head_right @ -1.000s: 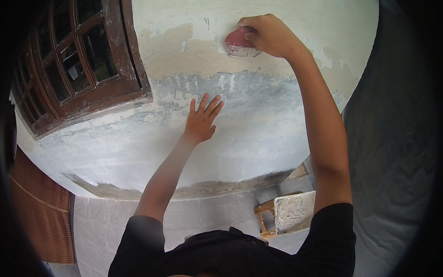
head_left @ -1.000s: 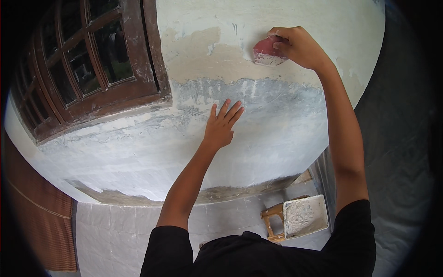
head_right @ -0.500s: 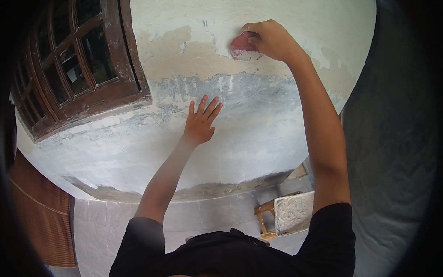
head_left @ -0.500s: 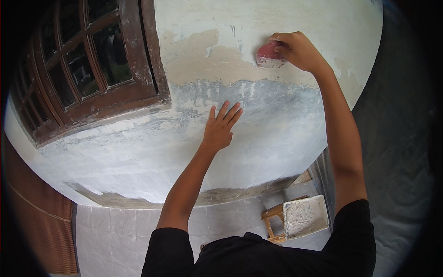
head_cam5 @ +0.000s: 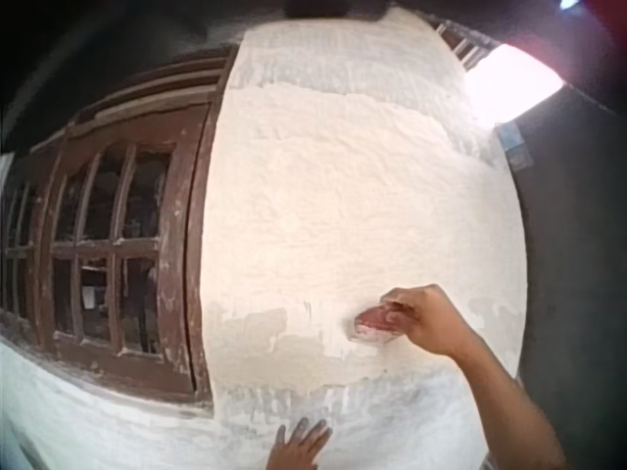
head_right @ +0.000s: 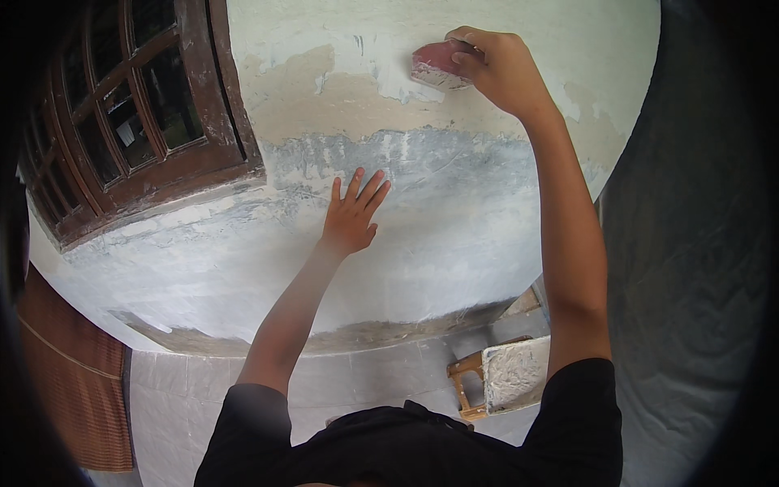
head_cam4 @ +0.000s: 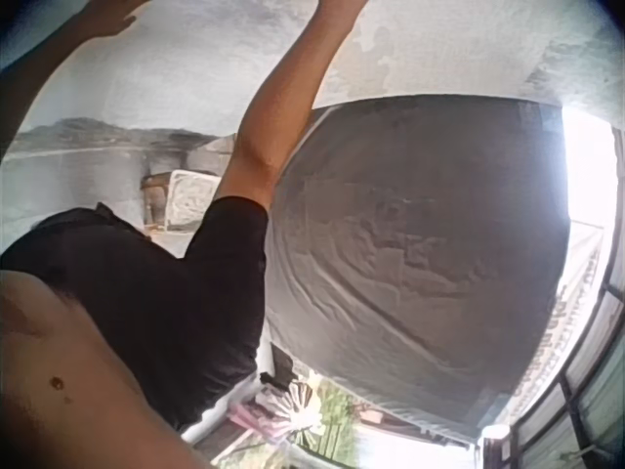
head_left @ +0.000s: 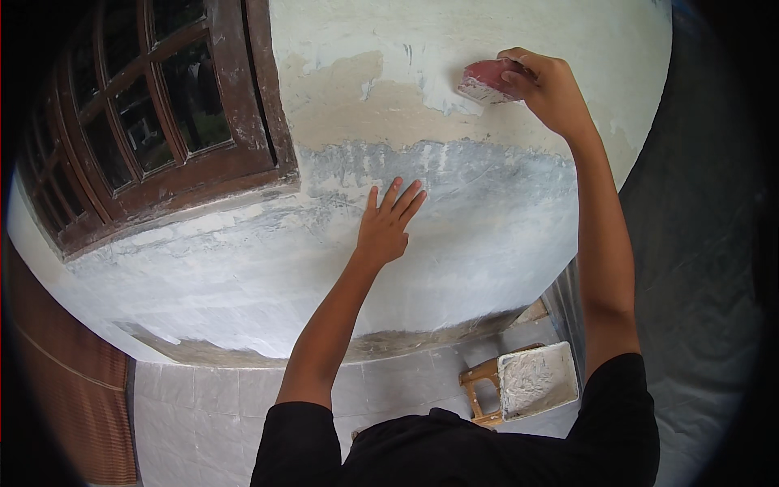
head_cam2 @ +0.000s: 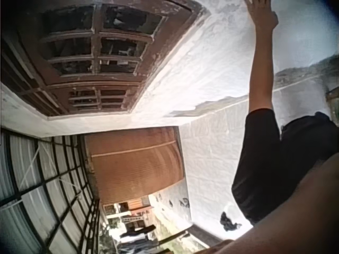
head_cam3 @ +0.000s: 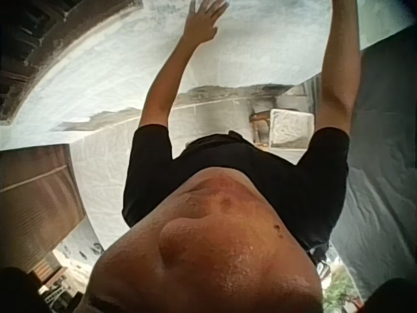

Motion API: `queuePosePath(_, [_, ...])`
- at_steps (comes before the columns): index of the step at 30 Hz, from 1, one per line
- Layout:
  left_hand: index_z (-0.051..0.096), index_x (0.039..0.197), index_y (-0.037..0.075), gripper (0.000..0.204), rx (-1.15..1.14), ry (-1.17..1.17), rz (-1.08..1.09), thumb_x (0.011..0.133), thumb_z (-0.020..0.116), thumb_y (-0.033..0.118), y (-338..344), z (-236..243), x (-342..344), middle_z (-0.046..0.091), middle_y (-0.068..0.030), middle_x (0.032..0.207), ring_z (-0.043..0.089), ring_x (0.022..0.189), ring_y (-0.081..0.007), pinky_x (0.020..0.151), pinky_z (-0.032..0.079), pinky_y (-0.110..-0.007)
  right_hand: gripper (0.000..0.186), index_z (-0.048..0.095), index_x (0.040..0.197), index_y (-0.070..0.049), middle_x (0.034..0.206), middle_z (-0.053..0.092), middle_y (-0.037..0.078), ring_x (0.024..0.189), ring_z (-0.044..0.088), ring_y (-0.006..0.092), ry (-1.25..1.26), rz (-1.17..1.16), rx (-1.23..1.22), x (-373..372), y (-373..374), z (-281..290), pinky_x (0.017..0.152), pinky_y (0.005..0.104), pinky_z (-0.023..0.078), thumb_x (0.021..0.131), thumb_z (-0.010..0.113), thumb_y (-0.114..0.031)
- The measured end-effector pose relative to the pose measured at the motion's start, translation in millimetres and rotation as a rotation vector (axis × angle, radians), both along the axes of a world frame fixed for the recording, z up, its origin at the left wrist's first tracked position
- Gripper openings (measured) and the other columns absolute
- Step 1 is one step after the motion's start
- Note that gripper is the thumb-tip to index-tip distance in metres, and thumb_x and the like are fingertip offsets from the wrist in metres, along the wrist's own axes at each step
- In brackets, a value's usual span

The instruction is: The person scoops plaster from a container using a putty knife and spreads it onto a wall.

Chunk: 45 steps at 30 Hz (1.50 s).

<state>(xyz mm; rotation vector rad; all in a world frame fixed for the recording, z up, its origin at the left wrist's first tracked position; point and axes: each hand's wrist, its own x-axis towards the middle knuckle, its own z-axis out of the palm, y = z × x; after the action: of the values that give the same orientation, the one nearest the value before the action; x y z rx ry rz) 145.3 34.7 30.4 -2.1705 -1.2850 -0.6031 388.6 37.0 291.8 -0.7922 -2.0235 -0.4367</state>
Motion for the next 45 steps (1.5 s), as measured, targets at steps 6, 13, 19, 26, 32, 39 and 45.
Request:
queuePosePath(6, [0.019,0.149,0.023,0.091,0.012,0.066,0.035,0.073,0.069,0.03,1.6,0.4,-1.1,0.01,0.0012,0.156,0.007,0.144,-0.0265,0.112,0.012,-0.055,0.018,0.048,0.102,-0.001,0.092,0.068,0.018,0.077,0.068,0.0332,0.243,-0.129,0.184,-5.3,-35.8,-93.7,0.066,0.0359,0.054,0.086,0.056,0.002])
queuePosePath(13, [0.016,0.15,0.021,0.09,-0.016,0.11,0.056,0.076,0.067,0.035,5.0,-3.7,-0.8,0.009,-0.0019,0.157,0.005,0.144,-0.0309,0.111,0.006,-0.058,0.055,0.057,0.123,-0.002,0.125,0.057,0.017,0.121,0.051,0.0349,0.189,-0.16,0.393,-7.6,-4.8,-185.8,0.101,0.0437,0.042,0.071,0.052,0.017])
queuePosePath(19, [0.018,0.149,0.021,0.09,-0.038,0.104,0.047,0.076,0.067,0.034,5.6,-1.1,2.0,0.011,-0.0025,0.156,0.007,0.143,-0.0313,0.11,0.007,-0.059,0.054,0.061,0.123,-0.01,0.131,0.055,0.009,0.127,0.045,0.0347,0.271,-0.292,0.41,-43.1,19.2,-208.8,0.103,0.048,0.036,0.074,0.054,0.012])
queuePosePath(26, [0.021,0.149,0.02,0.089,-0.031,0.086,0.024,0.075,0.069,0.032,5.3,-2.5,-1.0,0.013,-0.0031,0.156,0.009,0.143,-0.0326,0.109,0.009,-0.061,0.052,0.062,0.121,-0.01,0.134,0.053,0.01,0.132,0.037,0.0411,0.447,-0.289,0.36,-80.2,35.6,-226.4,0.105,0.0515,0.027,0.075,0.051,0.011])
queuePosePath(32, [0.022,0.148,0.019,0.088,-0.085,0.081,0.014,0.075,0.069,0.03,3.8,-0.3,1.6,0.013,-0.0036,0.156,0.011,0.142,-0.0343,0.106,0.014,-0.064,0.051,0.062,0.122,-0.013,0.136,0.051,0.009,0.132,0.035,0.0416,0.491,-0.327,0.345,-90.3,45.8,-243.9,0.106,0.0541,0.024,0.077,0.051,0.008])
queuePosePath(39, [0.025,0.147,0.019,0.086,-0.069,0.08,0.018,0.075,0.07,0.03,7.2,-1.1,-1.1,0.013,-0.0038,0.156,0.01,0.142,-0.0348,0.106,0.013,-0.065,0.047,0.065,0.119,-0.015,0.133,0.054,0.009,0.131,0.037,0.0429,0.614,-0.309,0.39,-92.6,32.5,-245.5,0.106,0.0548,0.022,0.078,0.051,0.007])
queuePosePath(45, [0.024,0.148,0.019,0.086,-0.074,0.08,0.018,0.075,0.07,0.031,6.1,1.2,4.0,0.013,-0.0044,0.156,0.01,0.142,-0.0351,0.106,0.012,-0.065,0.053,0.064,0.119,-0.012,0.134,0.053,0.01,0.133,0.034,0.0431,0.514,-0.185,0.365,-94.6,45.6,-236.8,0.108,0.0558,0.019,0.074,0.048,0.012])
